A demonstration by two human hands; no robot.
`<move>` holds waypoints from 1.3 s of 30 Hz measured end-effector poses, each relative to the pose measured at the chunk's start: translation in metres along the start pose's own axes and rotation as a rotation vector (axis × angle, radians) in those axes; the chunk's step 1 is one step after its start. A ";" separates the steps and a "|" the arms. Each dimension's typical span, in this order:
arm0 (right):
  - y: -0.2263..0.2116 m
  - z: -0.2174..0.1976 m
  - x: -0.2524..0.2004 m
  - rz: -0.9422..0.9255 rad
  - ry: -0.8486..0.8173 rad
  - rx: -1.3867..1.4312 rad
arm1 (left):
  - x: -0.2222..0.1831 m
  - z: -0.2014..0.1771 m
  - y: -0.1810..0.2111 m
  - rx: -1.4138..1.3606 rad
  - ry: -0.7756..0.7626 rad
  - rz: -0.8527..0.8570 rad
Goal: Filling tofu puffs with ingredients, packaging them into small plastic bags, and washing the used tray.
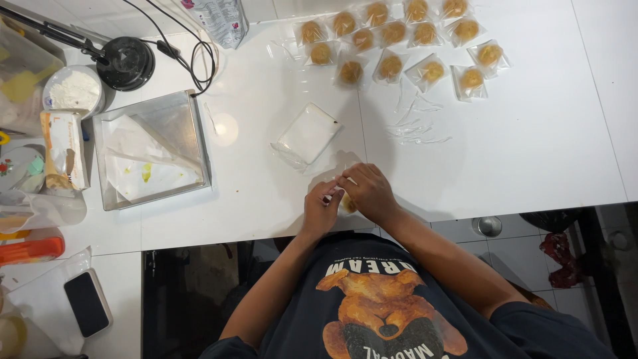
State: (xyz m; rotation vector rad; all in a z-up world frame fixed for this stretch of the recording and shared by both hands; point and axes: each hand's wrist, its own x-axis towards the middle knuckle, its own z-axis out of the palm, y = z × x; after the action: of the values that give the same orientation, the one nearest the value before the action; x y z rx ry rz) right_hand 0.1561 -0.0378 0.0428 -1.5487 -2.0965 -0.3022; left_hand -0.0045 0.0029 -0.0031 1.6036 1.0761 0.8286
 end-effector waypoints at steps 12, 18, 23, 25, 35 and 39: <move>0.016 0.009 0.006 -0.050 -0.063 0.051 | -0.001 -0.006 -0.008 0.062 -0.085 0.118; 0.022 0.017 -0.002 0.290 -0.007 0.272 | -0.004 -0.011 -0.002 0.064 -0.147 0.092; 0.060 0.018 -0.007 1.599 0.259 0.883 | -0.007 -0.017 0.002 -0.093 -0.112 -0.075; 0.077 0.029 -0.020 1.711 0.323 0.904 | -0.008 -0.017 -0.003 -0.115 -0.100 -0.096; 0.042 -0.023 0.003 1.136 -0.107 1.011 | -0.009 -0.026 -0.007 -0.179 -0.078 -0.132; 0.038 -0.010 0.014 1.014 -0.147 1.058 | -0.010 -0.029 0.001 -0.173 -0.076 -0.116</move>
State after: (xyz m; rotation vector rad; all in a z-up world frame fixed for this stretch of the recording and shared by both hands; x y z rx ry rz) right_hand 0.1916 -0.0183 0.0537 -1.6303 -0.9320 1.0970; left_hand -0.0339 0.0034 0.0056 1.4035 1.0056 0.7556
